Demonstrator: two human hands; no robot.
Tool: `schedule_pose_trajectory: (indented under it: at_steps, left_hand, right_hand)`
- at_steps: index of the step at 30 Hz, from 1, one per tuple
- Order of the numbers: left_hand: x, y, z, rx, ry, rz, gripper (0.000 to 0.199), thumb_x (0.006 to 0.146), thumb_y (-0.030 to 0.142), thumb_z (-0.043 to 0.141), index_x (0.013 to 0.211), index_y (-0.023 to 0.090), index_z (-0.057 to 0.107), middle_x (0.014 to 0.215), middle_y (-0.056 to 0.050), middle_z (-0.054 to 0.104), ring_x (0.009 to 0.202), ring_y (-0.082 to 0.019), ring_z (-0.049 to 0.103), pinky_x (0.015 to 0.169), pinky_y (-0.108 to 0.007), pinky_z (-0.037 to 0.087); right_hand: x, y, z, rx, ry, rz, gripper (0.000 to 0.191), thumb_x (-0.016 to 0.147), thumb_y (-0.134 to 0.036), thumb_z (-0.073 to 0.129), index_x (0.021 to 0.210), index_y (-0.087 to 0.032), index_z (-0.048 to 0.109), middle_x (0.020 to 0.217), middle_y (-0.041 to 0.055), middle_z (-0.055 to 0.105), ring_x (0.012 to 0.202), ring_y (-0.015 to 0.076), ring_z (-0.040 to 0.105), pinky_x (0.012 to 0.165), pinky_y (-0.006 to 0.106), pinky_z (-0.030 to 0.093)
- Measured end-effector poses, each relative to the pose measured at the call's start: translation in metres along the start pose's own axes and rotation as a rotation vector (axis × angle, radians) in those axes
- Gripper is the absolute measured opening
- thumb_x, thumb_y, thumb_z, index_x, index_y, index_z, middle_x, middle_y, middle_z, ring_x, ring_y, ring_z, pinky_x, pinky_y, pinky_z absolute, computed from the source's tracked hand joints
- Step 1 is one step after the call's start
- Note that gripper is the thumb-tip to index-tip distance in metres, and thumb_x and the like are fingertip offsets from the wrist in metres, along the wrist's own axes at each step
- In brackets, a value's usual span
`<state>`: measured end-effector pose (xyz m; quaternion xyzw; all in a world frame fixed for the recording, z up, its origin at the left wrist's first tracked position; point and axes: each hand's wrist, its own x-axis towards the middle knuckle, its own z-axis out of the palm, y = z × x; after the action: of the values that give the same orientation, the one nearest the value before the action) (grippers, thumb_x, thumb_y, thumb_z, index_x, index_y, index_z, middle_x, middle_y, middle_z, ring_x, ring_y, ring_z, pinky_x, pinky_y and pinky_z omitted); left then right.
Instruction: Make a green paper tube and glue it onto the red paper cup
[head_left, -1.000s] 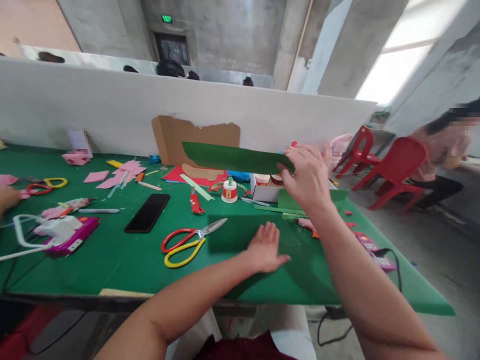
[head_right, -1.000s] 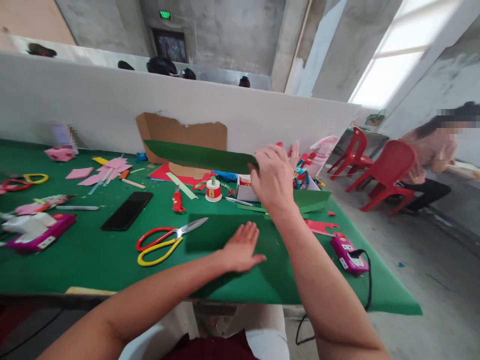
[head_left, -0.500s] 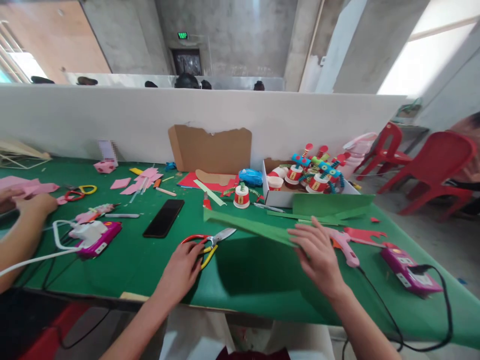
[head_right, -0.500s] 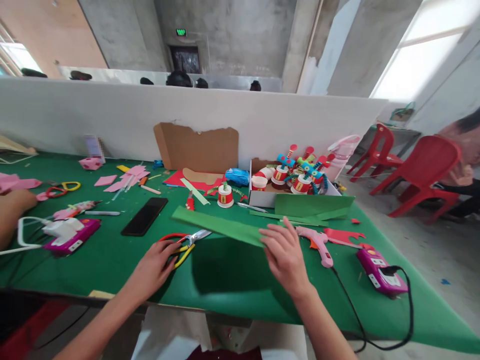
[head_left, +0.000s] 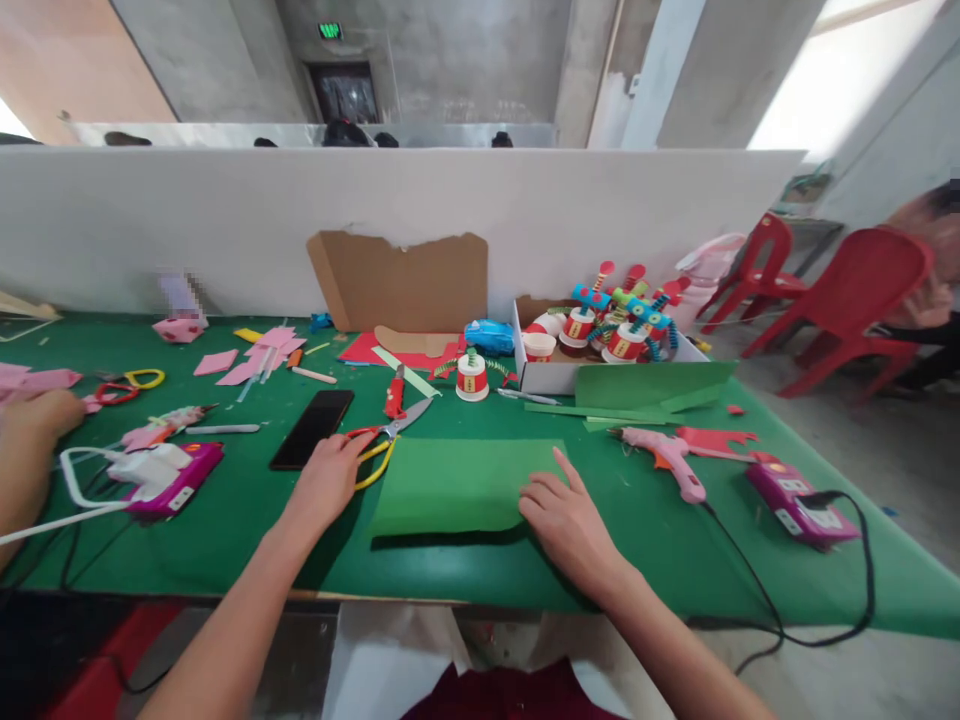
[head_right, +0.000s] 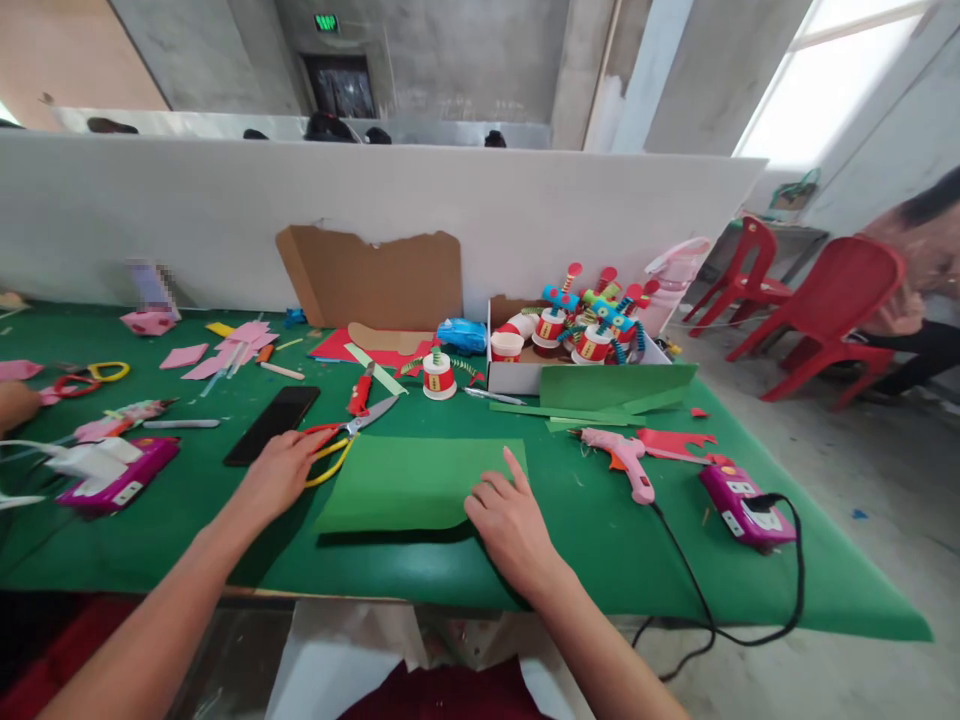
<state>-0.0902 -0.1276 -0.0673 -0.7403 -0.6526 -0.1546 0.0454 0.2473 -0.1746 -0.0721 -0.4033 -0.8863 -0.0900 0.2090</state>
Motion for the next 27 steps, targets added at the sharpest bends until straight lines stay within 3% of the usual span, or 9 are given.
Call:
schedule_pose_trajectory:
  at_steps: [3,6,9,12,16,20,24,27]
  left_hand:
    - [-0.011,0.015,-0.029,-0.111,0.068,0.037,0.041,0.092,0.025,0.033,0.120,0.017,0.062,0.107,-0.012,0.066,0.101,-0.024,0.059,0.090,-0.036,0.048]
    - [-0.032,0.054,-0.045,-0.280,-0.043,0.228,0.041,0.094,0.039,0.040,0.127,0.023,0.056,0.126,-0.007,0.063,0.117,-0.022,0.056,0.101,-0.037,0.044]
    - [-0.050,0.096,-0.031,-0.273,-0.223,0.433,0.052,0.089,0.042,0.050,0.136,0.022,0.048,0.136,-0.009,0.057,0.129,-0.024,0.048,0.104,-0.039,0.043]
    - [-0.053,0.112,-0.002,-0.183,-0.235,0.421,0.049,0.088,0.023,0.046,0.136,0.020,0.048,0.136,-0.009,0.057,0.129,-0.024,0.049,0.102,-0.041,0.044]
    - [-0.045,0.088,0.013,-0.096,-0.169,0.310,0.045,0.082,0.006,0.039,0.114,0.022,0.066,0.121,-0.009,0.067,0.116,-0.024,0.060,0.092,-0.041,0.051]
    - [-0.046,0.052,-0.004,-0.218,-0.271,0.339,0.035,0.085,0.014,0.042,0.096,0.026,0.073,0.104,-0.004,0.075,0.104,-0.021,0.067,0.088,-0.036,0.054]
    - [-0.049,0.034,-0.018,-0.476,-0.397,0.309,0.028,0.087,0.028,0.046,0.090,0.029,0.074,0.100,0.000,0.075,0.105,-0.019,0.066,0.092,-0.033,0.052]
    - [-0.048,0.027,-0.014,-0.605,-0.382,0.087,0.029,0.084,0.043,0.050,0.092,0.026,0.073,0.102,-0.002,0.074,0.099,-0.020,0.067,0.089,-0.033,0.052]
  right_hand:
    - [-0.002,-0.008,0.001,-0.001,-0.124,0.080,0.025,0.086,-0.002,0.048,0.076,-0.021,0.061,0.080,0.0018,0.069,0.087,0.0183,0.063,0.116,0.053,0.024]
    - [-0.002,-0.012,-0.002,0.047,-0.196,0.115,0.027,0.086,-0.002,0.047,0.094,-0.020,0.065,0.089,0.0038,0.070,0.087,0.0190,0.064,0.112,0.049,0.031]
    - [0.001,-0.012,-0.002,0.082,-0.208,0.102,0.034,0.086,-0.005,0.048,0.113,-0.019,0.063,0.105,0.0073,0.071,0.095,0.0209,0.064,0.100,0.042,0.045]
    - [0.006,-0.010,-0.003,0.086,-0.234,0.096,0.031,0.086,-0.008,0.050,0.111,-0.018,0.066,0.107,0.0090,0.071,0.095,0.0214,0.063,0.085,0.035,0.051]
    - [0.005,-0.003,-0.017,0.150,-0.313,0.099,0.025,0.088,-0.010,0.049,0.096,-0.020,0.069,0.092,0.0057,0.073,0.084,0.0185,0.064,0.074,0.029,0.050]
    - [-0.014,0.014,-0.036,0.324,-0.357,0.123,0.024,0.090,-0.014,0.047,0.090,-0.023,0.069,0.085,0.0016,0.073,0.080,0.0170,0.065,0.070,0.027,0.050]
    - [-0.035,0.033,-0.035,0.563,-0.214,0.263,0.016,0.089,-0.022,0.054,0.088,-0.024,0.069,0.097,0.0021,0.074,0.094,0.0183,0.067,0.085,0.031,0.052]
    - [-0.039,0.037,-0.026,0.645,-0.127,0.414,0.016,0.087,-0.033,0.056,0.089,-0.024,0.069,0.095,0.0039,0.074,0.099,0.0232,0.067,0.087,0.036,0.052]
